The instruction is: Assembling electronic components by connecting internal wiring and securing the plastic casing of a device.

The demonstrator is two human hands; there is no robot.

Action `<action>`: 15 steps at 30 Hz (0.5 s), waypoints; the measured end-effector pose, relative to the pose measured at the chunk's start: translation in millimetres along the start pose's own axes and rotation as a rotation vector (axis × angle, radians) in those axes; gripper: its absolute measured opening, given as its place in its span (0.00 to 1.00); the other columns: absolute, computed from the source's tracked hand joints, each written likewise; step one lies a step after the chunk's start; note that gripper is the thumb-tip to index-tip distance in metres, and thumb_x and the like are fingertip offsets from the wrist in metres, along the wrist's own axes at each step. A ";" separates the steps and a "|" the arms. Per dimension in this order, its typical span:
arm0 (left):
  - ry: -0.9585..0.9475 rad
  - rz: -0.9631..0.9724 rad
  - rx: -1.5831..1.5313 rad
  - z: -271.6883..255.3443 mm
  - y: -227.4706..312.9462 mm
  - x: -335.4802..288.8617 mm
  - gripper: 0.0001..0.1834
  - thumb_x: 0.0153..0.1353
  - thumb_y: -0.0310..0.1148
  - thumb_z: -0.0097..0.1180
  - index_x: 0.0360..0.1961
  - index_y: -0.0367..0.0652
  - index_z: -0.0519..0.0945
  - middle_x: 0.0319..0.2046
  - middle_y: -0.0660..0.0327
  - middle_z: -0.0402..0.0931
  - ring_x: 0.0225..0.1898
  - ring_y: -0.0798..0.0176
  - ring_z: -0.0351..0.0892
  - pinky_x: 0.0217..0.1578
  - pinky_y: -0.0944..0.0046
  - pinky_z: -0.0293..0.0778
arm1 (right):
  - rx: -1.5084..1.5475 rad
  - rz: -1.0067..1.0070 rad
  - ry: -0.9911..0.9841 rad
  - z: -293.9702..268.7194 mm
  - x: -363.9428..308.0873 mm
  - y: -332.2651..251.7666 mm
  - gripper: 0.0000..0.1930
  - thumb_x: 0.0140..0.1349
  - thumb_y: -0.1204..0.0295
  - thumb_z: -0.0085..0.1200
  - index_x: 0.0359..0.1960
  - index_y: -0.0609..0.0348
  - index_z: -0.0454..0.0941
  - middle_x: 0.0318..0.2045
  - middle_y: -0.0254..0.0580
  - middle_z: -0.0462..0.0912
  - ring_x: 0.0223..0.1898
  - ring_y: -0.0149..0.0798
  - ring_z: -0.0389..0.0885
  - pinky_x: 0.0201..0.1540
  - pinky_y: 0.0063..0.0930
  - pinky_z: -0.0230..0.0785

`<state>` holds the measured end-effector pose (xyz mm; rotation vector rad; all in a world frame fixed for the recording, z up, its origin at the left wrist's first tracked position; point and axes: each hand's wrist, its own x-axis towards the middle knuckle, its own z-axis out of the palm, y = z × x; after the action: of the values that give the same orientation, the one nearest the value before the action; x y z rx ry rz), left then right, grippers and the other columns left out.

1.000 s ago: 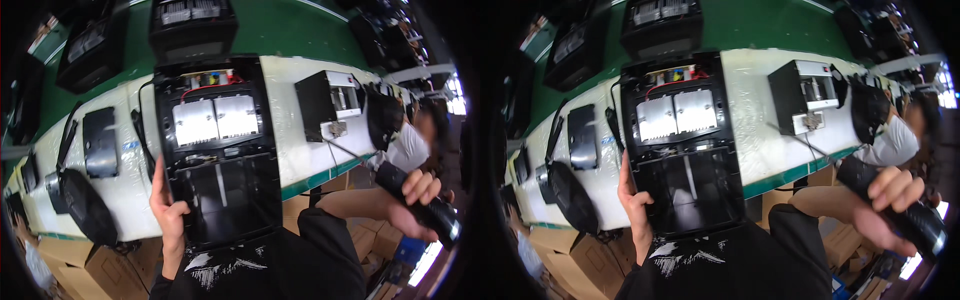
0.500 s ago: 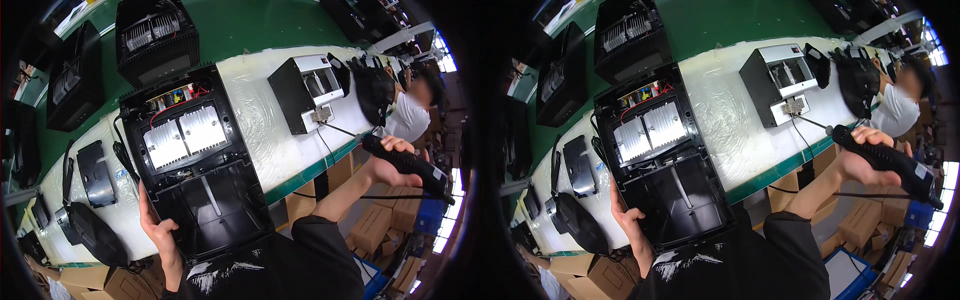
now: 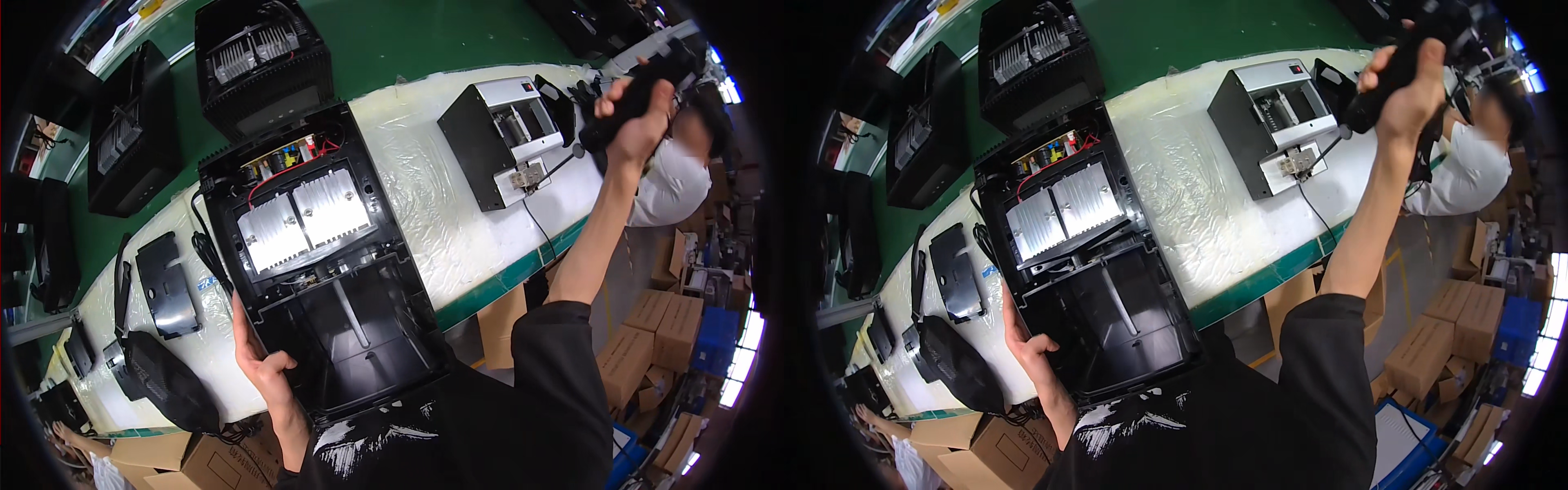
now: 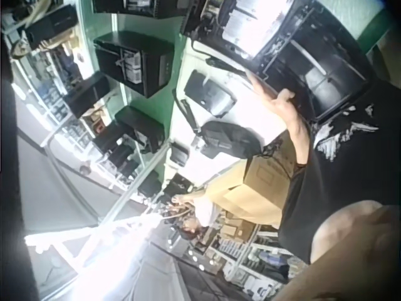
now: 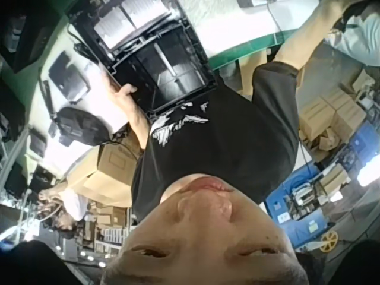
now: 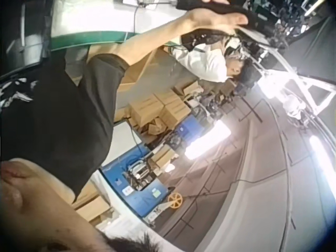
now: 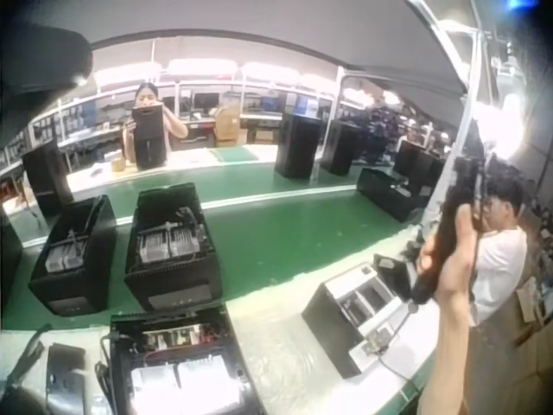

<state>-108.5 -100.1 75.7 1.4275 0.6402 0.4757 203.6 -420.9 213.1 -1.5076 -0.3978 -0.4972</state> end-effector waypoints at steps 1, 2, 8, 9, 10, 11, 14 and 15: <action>-0.004 0.008 -0.008 -0.8 -0.8 -0.7 0.55 0.20 0.19 0.40 0.65 0.29 0.56 0.63 0.47 0.59 0.65 0.58 0.57 0.62 0.70 0.52 | -0.058 -0.004 0.017 5.9 5.6 5.1 0.29 0.66 0.46 0.38 0.54 0.61 0.64 0.19 0.40 0.70 0.15 0.33 0.67 0.20 0.27 0.62; 0.002 0.015 -0.008 -2.7 -2.8 -1.2 0.54 0.21 0.19 0.41 0.64 0.28 0.57 0.63 0.47 0.58 0.66 0.58 0.55 0.63 0.69 0.49 | -0.121 0.015 -0.003 9.8 8.3 7.0 0.30 0.66 0.46 0.38 0.53 0.62 0.65 0.19 0.40 0.70 0.15 0.33 0.67 0.19 0.27 0.62; -0.002 0.014 -0.074 -2.1 -0.3 -2.2 0.54 0.20 0.21 0.42 0.63 0.28 0.58 0.63 0.47 0.59 0.67 0.57 0.53 0.65 0.69 0.46 | -0.128 0.087 -0.041 12.0 -20.5 14.1 0.29 0.66 0.46 0.38 0.56 0.57 0.63 0.19 0.39 0.70 0.14 0.32 0.66 0.17 0.26 0.61; -0.003 0.011 -0.090 -1.9 0.4 -2.5 0.54 0.20 0.21 0.42 0.63 0.28 0.59 0.63 0.47 0.59 0.67 0.58 0.53 0.65 0.69 0.45 | -0.054 0.095 -0.103 8.5 -30.2 9.3 0.28 0.66 0.46 0.38 0.58 0.55 0.61 0.20 0.39 0.70 0.15 0.32 0.66 0.18 0.25 0.61; -0.033 -0.011 -0.117 -0.1 4.3 -1.1 0.53 0.21 0.20 0.41 0.63 0.28 0.59 0.63 0.47 0.58 0.67 0.57 0.53 0.65 0.70 0.45 | 0.013 0.068 -0.095 7.7 -39.2 -6.2 0.30 0.65 0.45 0.40 0.56 0.58 0.61 0.19 0.40 0.70 0.14 0.32 0.67 0.17 0.24 0.61; -0.029 -0.021 -0.128 0.5 4.8 0.8 0.53 0.21 0.20 0.41 0.63 0.28 0.59 0.63 0.47 0.58 0.67 0.57 0.53 0.65 0.70 0.45 | 0.080 0.042 -0.087 8.0 -44.9 -25.8 0.32 0.64 0.45 0.41 0.55 0.61 0.61 0.18 0.40 0.70 0.13 0.33 0.67 0.16 0.23 0.62; -0.096 -0.013 -0.151 -4.6 8.4 -0.2 0.52 0.24 0.14 0.37 0.64 0.27 0.56 0.65 0.46 0.55 0.68 0.57 0.50 0.65 0.69 0.45 | 0.321 -0.105 -0.362 32.6 -61.5 -86.4 0.30 0.63 0.47 0.44 0.52 0.64 0.63 0.19 0.42 0.71 0.15 0.35 0.69 0.16 0.24 0.64; -0.089 -0.033 -0.178 -6.8 7.7 -1.0 0.52 0.24 0.14 0.37 0.64 0.28 0.56 0.65 0.47 0.54 0.69 0.57 0.49 0.65 0.69 0.44 | 0.424 -0.202 -0.514 43.8 -61.0 -103.7 0.25 0.63 0.53 0.49 0.48 0.65 0.66 0.20 0.44 0.73 0.15 0.36 0.71 0.16 0.25 0.67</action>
<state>-113.2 -94.9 83.3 1.2605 0.5352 0.4296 98.7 -373.0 268.7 -1.1706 -0.9996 -0.1543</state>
